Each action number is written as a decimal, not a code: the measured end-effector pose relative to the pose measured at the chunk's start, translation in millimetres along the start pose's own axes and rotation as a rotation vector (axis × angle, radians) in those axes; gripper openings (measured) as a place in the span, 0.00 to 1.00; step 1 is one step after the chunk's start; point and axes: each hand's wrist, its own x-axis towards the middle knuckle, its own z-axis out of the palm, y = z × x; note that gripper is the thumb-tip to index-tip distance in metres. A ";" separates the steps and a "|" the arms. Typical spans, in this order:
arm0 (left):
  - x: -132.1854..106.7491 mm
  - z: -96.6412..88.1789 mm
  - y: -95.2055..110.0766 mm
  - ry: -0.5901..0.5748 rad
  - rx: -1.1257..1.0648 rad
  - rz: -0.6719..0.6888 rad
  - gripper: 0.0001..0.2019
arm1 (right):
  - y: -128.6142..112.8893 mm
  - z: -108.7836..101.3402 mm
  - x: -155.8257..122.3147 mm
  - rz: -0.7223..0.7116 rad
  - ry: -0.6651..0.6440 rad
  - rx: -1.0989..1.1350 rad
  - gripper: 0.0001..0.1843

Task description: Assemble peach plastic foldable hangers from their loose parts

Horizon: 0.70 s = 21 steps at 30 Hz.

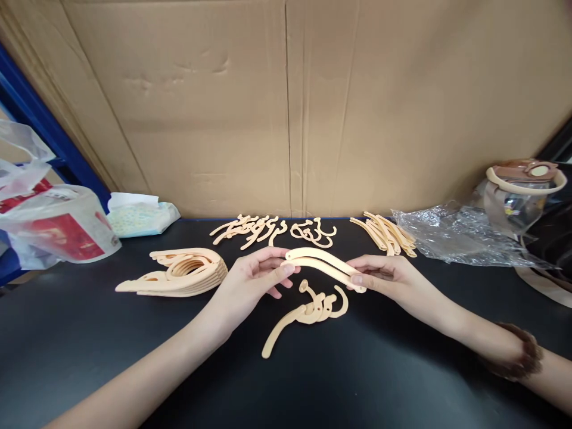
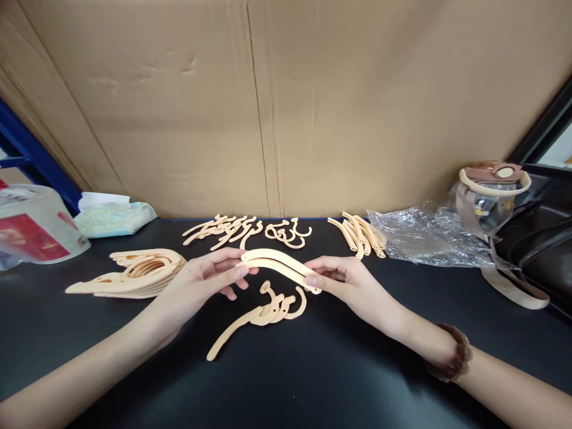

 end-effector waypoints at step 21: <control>11.7 -5.4 -24.2 0.142 0.706 0.206 0.11 | 22.9 -6.3 8.4 -0.042 0.105 -0.370 0.14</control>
